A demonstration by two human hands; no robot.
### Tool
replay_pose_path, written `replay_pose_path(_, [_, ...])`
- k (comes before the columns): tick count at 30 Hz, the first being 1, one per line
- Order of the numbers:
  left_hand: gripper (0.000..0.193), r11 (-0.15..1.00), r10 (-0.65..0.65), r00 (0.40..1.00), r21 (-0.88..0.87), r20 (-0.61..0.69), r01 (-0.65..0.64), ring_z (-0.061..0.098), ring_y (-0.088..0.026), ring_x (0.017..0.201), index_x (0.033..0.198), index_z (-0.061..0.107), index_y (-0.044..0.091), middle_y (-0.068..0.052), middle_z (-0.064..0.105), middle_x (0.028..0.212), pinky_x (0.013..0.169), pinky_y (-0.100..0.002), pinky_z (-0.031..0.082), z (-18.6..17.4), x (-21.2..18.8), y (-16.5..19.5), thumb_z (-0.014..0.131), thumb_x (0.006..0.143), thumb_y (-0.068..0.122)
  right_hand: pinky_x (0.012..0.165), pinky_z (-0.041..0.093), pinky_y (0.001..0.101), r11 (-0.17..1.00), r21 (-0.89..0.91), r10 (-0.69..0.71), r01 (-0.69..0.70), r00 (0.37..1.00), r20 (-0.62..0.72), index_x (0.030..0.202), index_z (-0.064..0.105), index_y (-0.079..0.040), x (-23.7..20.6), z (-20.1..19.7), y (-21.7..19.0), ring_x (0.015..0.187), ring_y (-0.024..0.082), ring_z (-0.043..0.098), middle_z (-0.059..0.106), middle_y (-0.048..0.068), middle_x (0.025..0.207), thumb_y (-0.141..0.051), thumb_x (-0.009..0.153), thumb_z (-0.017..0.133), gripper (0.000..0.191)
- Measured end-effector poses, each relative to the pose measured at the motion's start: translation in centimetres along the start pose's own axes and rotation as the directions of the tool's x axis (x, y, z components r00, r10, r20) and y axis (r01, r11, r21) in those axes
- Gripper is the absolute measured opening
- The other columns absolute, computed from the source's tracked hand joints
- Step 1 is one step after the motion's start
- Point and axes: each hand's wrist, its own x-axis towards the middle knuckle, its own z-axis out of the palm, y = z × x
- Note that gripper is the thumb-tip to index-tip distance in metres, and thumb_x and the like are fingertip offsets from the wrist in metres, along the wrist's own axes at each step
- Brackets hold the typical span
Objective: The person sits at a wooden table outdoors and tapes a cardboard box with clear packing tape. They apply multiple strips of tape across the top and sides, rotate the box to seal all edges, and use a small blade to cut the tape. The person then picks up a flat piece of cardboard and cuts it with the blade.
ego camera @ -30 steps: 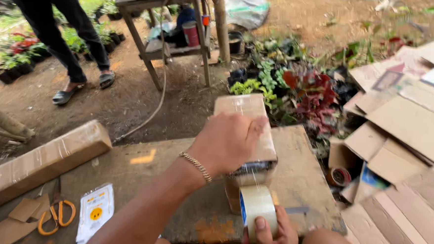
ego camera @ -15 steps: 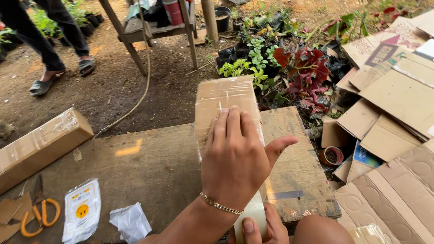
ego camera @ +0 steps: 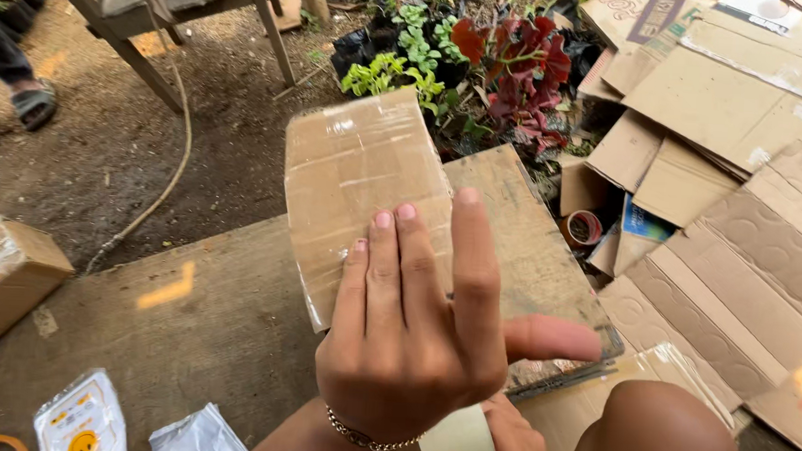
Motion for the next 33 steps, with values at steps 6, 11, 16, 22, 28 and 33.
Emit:
replay_pose_path(6, [0.086, 0.982, 0.147, 0.989, 0.120, 0.025, -0.149, 0.077, -0.033, 0.094, 0.132, 0.055, 0.010, -0.024, 0.076, 0.098, 0.078, -0.039, 0.063, -0.1, 0.2, -0.5, 0.013, 0.100, 0.078, 0.101, 0.050, 0.0342, 0.987, 0.145, 0.061, -0.064, 0.998, 0.029, 0.137, 0.056, 0.007, 1.3, -0.3, -1.2, 0.117, 0.020, 0.067, 0.071, 0.013, 0.123, -0.021, 0.093, 0.072, 0.054])
replay_pose_path(11, [0.081, 0.964, 0.174, 0.985, 0.203, 0.017, -0.174, 0.077, -0.030, 0.100, 0.137, 0.045, 0.012, -0.020, 0.078, 0.108, 0.083, -0.035, 0.061, 0.6, -0.8, -0.2, 0.008, 0.105, 0.076, 0.104, 0.045, 0.0348, 0.751, 0.601, 0.346, -0.272, 0.938, -0.007, 0.140, 0.052, 0.010, 0.4, 1.6, 1.2, 0.119, 0.017, 0.061, 0.067, 0.013, 0.126, -0.011, 0.091, 0.072, 0.057])
replay_pose_path(16, [0.077, 0.983, 0.084, 0.996, 0.165, -0.036, -0.077, 0.076, -0.033, 0.106, 0.130, 0.044, 0.010, -0.022, 0.076, 0.115, 0.089, -0.040, 0.061, 2.3, -2.8, 0.9, 0.010, 0.107, 0.075, 0.113, 0.048, 0.0410, 0.666, 0.690, 0.081, 0.283, 0.892, -0.444, 0.125, 0.055, 0.005, 2.3, 1.3, 3.0, 0.114, 0.023, 0.065, 0.067, 0.012, 0.120, -0.012, 0.097, 0.066, 0.034])
replay_pose_path(22, [0.079, 0.989, 0.059, 0.991, 0.139, -0.122, -0.042, 0.074, -0.036, 0.109, 0.123, 0.047, 0.010, -0.026, 0.073, 0.118, 0.093, -0.043, 0.060, 3.1, -3.1, 0.5, 0.015, 0.105, 0.080, 0.087, 0.053, 0.0406, 0.734, -0.617, 0.165, -0.283, 0.956, -0.242, 0.115, 0.064, -0.008, 5.6, -9.4, 3.1, 0.099, 0.029, 0.067, 0.070, 0.012, 0.106, -0.020, 0.088, 0.063, 0.030])
replay_pose_path(28, [0.085, 0.995, -0.086, 0.994, -0.058, -0.063, 0.082, 0.067, -0.039, 0.119, 0.133, 0.052, 0.004, -0.026, 0.069, 0.123, 0.106, -0.053, 0.052, 1.7, -1.5, 1.5, 0.031, 0.103, 0.080, 0.094, 0.047, 0.0492, 0.393, -0.917, 0.311, -0.067, 0.948, 0.064, 0.115, 0.060, -0.005, 6.6, -10.3, 5.2, 0.117, 0.040, 0.054, 0.060, 0.018, 0.118, -0.017, 0.084, 0.065, 0.033])
replay_pose_path(33, [0.076, 0.921, -0.355, 0.928, -0.213, -0.113, 0.326, 0.062, -0.037, 0.127, 0.131, 0.057, 0.003, -0.018, 0.066, 0.129, 0.113, -0.059, 0.040, -0.5, -0.8, 0.2, 0.035, 0.099, 0.069, 0.101, 0.049, 0.0479, 0.400, -0.857, 0.494, -0.325, 0.864, -0.098, 0.105, 0.067, -0.006, 8.7, -9.3, 5.1, 0.117, 0.040, 0.059, 0.065, 0.019, 0.117, -0.011, 0.086, 0.056, 0.022])
